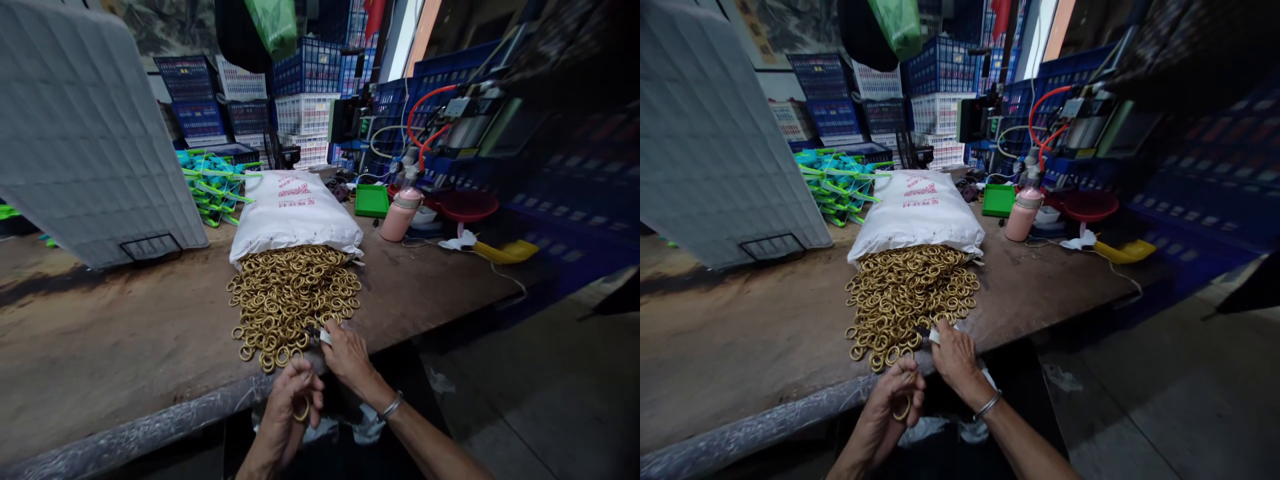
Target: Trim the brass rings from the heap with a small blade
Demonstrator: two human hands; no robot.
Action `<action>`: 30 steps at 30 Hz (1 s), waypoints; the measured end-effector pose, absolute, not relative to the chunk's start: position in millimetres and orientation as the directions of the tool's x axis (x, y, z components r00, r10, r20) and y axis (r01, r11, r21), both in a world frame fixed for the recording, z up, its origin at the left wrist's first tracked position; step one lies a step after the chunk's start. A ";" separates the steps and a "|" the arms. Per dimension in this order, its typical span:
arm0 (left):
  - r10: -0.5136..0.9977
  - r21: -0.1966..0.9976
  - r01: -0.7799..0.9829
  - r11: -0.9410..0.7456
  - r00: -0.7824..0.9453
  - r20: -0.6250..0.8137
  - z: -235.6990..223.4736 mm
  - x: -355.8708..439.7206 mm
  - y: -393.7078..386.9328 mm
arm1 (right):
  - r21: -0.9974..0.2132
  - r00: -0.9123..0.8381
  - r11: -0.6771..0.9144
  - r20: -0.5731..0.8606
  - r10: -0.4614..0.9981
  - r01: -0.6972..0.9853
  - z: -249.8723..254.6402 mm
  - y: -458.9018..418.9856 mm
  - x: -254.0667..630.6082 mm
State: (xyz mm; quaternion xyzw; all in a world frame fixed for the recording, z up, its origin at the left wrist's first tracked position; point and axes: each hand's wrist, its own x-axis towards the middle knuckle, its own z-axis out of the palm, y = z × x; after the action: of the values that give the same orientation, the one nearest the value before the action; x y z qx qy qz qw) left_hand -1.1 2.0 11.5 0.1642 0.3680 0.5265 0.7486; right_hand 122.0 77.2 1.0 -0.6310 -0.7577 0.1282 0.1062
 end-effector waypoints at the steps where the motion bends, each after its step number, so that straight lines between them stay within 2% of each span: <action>1: 0.903 0.611 -0.680 0.404 0.190 -0.386 11.0 -2.1 3.0 | -0.341 -0.178 0.170 0.008 0.984 0.924 0.4 78.3 123.5; 5: 0.865 0.516 -0.731 0.446 0.204 -0.459 6.2 -5.8 8.8 | -0.427 -0.184 0.201 0.083 0.979 0.882 -4.2 80.3 129.4; 7: 0.855 0.518 -0.739 0.430 0.149 -0.498 4.9 -6.9 12.0 | -0.513 -0.223 0.248 0.111 0.968 0.822 -5.7 79.0 131.2; 11: 0.902 0.668 -0.666 0.332 0.015 -0.432 8.2 -6.9 17.4 | -0.667 -0.307 0.336 0.166 0.937 0.665 -1.1 72.9 131.1; 15: 0.942 0.795 -0.548 0.262 -0.033 -0.333 10.2 -5.0 21.7 | -0.705 -0.393 0.428 0.227 0.891 0.565 7.6 67.6 127.4; 18: 0.945 0.846 -0.460 0.270 -0.042 -0.324 7.2 -4.8 24.2 | -0.726 -0.438 0.473 0.259 0.861 0.499 12.1 66.2 123.9; 21: 0.948 0.908 -0.338 0.247 -0.111 -0.299 5.2 -6.5 25.8 | -0.783 -0.423 0.409 0.207 0.882 0.469 16.0 66.0 120.3; 25: 0.964 0.993 -0.100 0.061 -0.253 -0.085 7.0 -7.7 26.2 | -0.869 -0.395 0.220 0.031 0.918 0.444 17.0 65.5 116.5; 27: 0.965 0.999 -0.050 0.002 -0.261 -0.015 7.8 -7.2 25.8 | -0.912 -0.408 0.135 -0.038 0.912 0.387 14.4 65.3 115.1; 28: 0.968 0.998 -0.064 0.010 -0.251 -0.025 7.9 -6.8 25.5 | -0.931 -0.415 0.097 -0.062 0.908 0.352 12.7 65.3 114.6; 30: 0.968 0.983 -0.140 0.117 -0.204 -0.144 8.1 -6.1 24.7 | -0.953 -0.412 0.053 -0.079 0.908 0.299 9.8 65.6 113.8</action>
State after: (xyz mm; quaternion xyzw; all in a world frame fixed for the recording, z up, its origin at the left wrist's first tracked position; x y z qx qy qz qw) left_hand -6.1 24.7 8.1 0.3769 0.5497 0.5474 0.5061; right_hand 113.8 65.6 9.8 -0.4550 -0.6632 0.5160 0.2948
